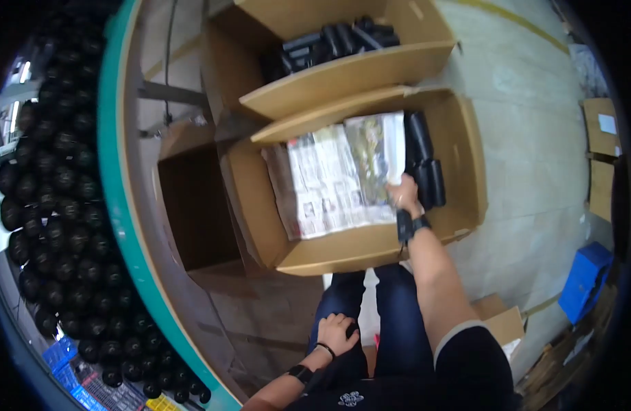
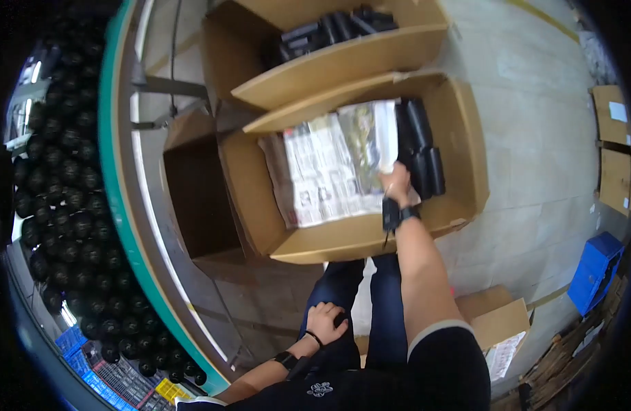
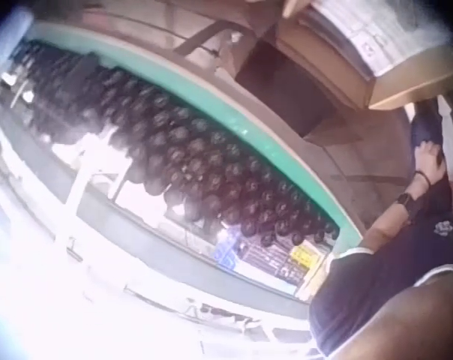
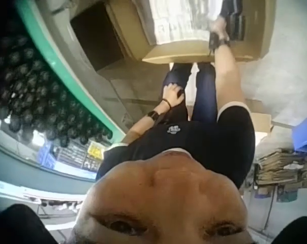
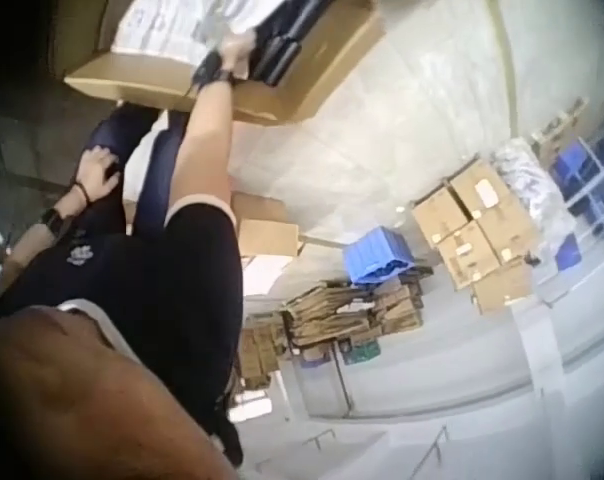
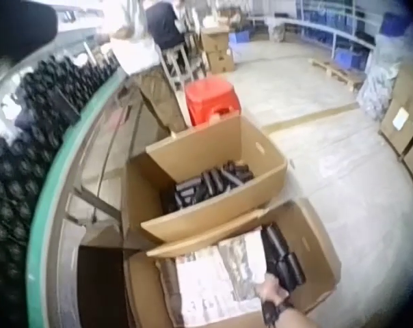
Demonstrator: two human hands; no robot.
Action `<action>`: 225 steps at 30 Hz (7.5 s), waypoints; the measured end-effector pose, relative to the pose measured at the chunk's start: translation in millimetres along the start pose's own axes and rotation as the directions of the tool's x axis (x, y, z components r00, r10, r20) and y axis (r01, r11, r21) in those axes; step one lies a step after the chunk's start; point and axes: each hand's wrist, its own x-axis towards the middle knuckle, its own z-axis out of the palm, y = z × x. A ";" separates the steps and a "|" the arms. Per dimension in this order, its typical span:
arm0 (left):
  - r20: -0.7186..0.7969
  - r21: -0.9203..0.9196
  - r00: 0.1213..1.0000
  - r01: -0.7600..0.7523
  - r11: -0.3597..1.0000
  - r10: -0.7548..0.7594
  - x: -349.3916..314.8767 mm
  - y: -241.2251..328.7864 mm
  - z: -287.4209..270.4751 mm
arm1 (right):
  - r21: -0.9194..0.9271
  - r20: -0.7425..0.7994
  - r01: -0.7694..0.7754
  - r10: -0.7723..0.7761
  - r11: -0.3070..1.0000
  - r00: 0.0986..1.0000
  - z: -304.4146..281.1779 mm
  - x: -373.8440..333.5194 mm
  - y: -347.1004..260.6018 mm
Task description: The person fits caps onto cylinders by hand and places the assembled units onto a conveyor belt. After repeating this, the person moves to a cardboard box, removes newspaper, and stacks the cylinders inside.
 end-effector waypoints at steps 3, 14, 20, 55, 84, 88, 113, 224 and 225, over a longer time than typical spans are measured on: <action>0.148 -0.091 0.989 0.011 0.996 0.002 -3.2 4.4 0.8 | -0.331 -0.129 0.165 -0.218 0.929 0.967 -65.0 -70.2 -35.1; 0.092 -0.138 0.962 0.267 0.954 -0.256 -34.8 -63.3 -74.9 | 0.518 -0.395 0.233 -0.012 0.823 0.919 -331.3 -297.7 9.3; 0.140 0.018 0.945 0.294 0.955 -0.294 -18.5 -100.2 -106.2 | 0.678 -0.567 0.051 0.478 0.733 0.671 -378.7 -422.3 233.8; 0.813 0.506 0.557 -0.819 0.270 0.167 181.8 240.2 -52.4 | 0.857 -0.464 0.234 0.885 0.459 -0.034 -446.9 -955.5 494.9; 0.880 -0.236 -0.246 -0.969 -0.075 0.405 -31.8 728.1 584.1 | 0.787 -0.025 -0.616 0.999 0.040 0.033 -390.0 -635.0 723.3; 0.893 -0.331 -0.351 -0.936 -0.117 0.283 -100.3 704.3 738.8 | 0.825 0.092 -0.562 0.995 -0.053 0.042 -370.0 -603.4 743.3; 0.960 0.170 0.239 -0.910 -0.378 -0.145 -101.5 588.2 916.1 | 0.657 0.219 -0.698 0.959 -0.283 -0.182 -302.1 -739.2 1076.3; 0.051 -0.791 0.881 0.323 0.520 -0.470 435.8 -116.3 163.1 | -0.236 -0.017 -0.144 0.144 0.961 0.989 -22.2 105.4 192.4; 0.061 -0.695 0.884 0.371 0.616 -0.464 439.2 -107.7 164.4 | -0.249 -0.028 -0.152 0.150 0.957 0.988 -25.5 109.7 220.6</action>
